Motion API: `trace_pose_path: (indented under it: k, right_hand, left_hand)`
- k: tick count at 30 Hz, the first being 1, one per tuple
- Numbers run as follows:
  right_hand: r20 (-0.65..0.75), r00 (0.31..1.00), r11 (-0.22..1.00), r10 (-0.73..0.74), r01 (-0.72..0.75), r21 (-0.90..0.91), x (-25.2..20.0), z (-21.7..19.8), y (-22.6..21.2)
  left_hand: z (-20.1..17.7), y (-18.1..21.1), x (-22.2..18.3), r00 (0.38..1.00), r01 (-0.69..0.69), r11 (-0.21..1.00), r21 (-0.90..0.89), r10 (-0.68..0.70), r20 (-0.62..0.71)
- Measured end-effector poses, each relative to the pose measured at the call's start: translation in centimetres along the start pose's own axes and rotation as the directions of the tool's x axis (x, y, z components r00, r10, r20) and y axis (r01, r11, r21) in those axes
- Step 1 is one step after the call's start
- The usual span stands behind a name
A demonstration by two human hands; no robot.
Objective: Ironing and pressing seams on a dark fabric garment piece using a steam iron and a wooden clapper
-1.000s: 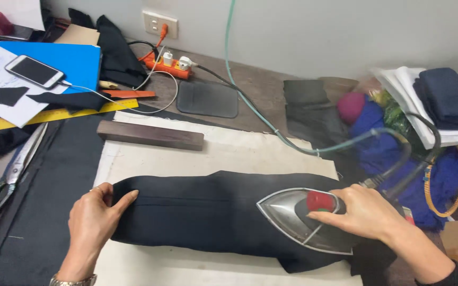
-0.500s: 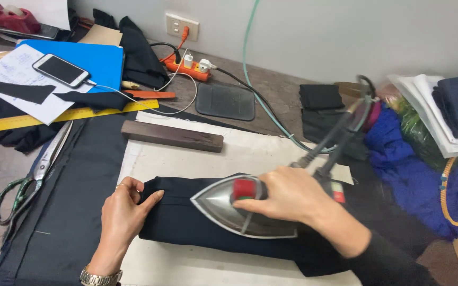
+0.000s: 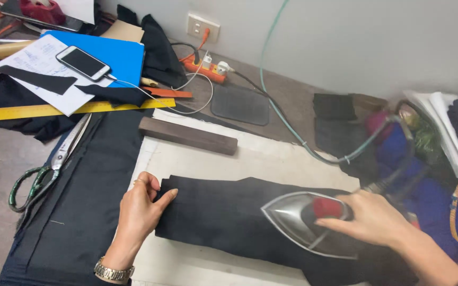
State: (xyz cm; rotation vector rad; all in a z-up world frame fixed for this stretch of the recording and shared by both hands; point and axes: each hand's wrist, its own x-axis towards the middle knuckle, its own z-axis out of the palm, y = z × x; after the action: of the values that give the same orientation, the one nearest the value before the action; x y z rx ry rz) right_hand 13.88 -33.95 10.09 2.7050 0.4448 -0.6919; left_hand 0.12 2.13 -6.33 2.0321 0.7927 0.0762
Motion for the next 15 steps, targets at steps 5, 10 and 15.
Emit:
trace_pose_path:
  k: [5,10,15]
  right_hand:
    - [0.019,0.985,0.963,-0.172,0.164,0.215,1.5,1.8,2.4]
    - [0.028,0.975,0.968,-0.222,0.217,0.127,1.3,-0.2,-2.2]
    - [0.019,0.966,0.964,-0.257,0.255,0.073,1.6,-1.4,-6.4]
  left_hand:
    - [0.0,-0.4,-0.1,0.996,-0.093,0.996,0.013,0.093,0.016]
    - [-0.6,0.7,-0.3,0.995,0.008,1.0,-0.024,-0.006,0.1]
    - [-0.5,0.5,-0.1,0.995,0.004,0.996,-0.091,0.005,0.095]
